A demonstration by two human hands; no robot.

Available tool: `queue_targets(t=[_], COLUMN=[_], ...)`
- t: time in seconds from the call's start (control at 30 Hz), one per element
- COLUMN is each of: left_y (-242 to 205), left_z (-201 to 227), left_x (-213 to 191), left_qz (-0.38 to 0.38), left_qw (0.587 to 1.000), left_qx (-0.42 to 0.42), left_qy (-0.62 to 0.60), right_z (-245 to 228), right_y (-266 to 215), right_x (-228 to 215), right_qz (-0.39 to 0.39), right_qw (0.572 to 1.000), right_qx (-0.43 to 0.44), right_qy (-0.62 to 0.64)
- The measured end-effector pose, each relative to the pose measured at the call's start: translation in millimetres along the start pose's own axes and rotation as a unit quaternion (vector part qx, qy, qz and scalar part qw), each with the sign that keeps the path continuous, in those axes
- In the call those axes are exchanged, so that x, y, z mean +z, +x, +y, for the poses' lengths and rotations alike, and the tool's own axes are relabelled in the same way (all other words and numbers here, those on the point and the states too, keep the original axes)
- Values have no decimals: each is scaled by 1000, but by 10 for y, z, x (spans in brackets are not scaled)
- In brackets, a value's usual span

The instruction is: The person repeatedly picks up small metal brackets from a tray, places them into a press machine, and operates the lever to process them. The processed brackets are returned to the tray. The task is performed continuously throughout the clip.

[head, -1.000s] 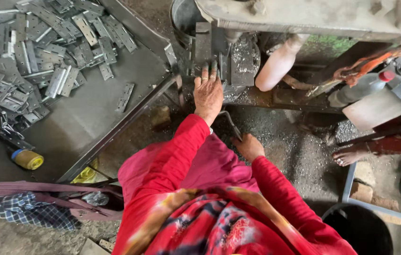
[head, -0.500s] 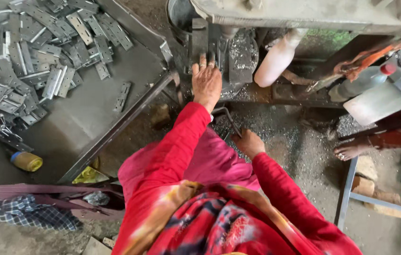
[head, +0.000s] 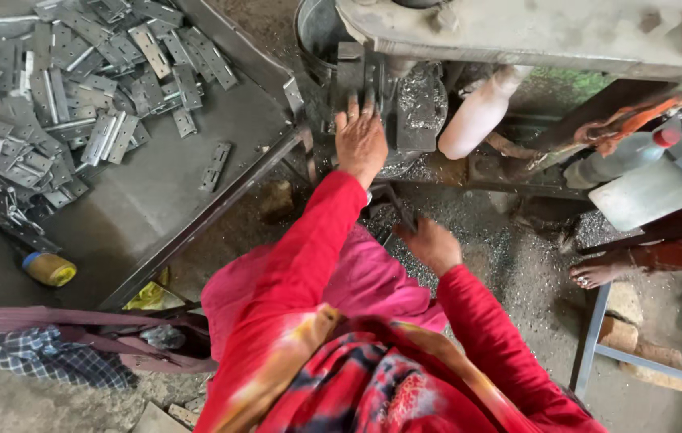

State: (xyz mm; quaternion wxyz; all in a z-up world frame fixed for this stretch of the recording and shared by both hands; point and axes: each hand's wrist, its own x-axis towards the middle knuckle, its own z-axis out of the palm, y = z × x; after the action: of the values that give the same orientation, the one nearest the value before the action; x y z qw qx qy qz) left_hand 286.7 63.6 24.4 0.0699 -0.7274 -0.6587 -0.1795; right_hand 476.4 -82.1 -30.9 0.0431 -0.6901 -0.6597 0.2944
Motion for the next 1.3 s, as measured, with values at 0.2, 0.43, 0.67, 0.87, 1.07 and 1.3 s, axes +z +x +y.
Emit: queue_targets(t=[0.2,0.43,0.67,0.87,1.07,1.3], left_y=[225,-257,-1122,-1103,-1041,-1164], left_z=[92,-97,-1810,-2687,-2768,-2543], left_x=[-12,-424,-678,-380,-366,-421], left_qz=[-49,103,130,22,12,57], left_qw=[998,991,971,953,941,957], left_qx=[-25,54,-195,-287,-329,-267], left_qy=[36,-72,48,90,74,94], right_z=[130,127,-563,-772,-756,-759], right_y=[-57,-343,-754,-531,-639,-521], right_x=[203,346,-342,-577,-533,-767], right_qz=[36,68,215,204,192,12], right_qw=[998,998,970,965,964,984], right_qx=[-22,-2,-81,-68,-80,-83], right_qy=[48,17,-85,-151,-163,-159])
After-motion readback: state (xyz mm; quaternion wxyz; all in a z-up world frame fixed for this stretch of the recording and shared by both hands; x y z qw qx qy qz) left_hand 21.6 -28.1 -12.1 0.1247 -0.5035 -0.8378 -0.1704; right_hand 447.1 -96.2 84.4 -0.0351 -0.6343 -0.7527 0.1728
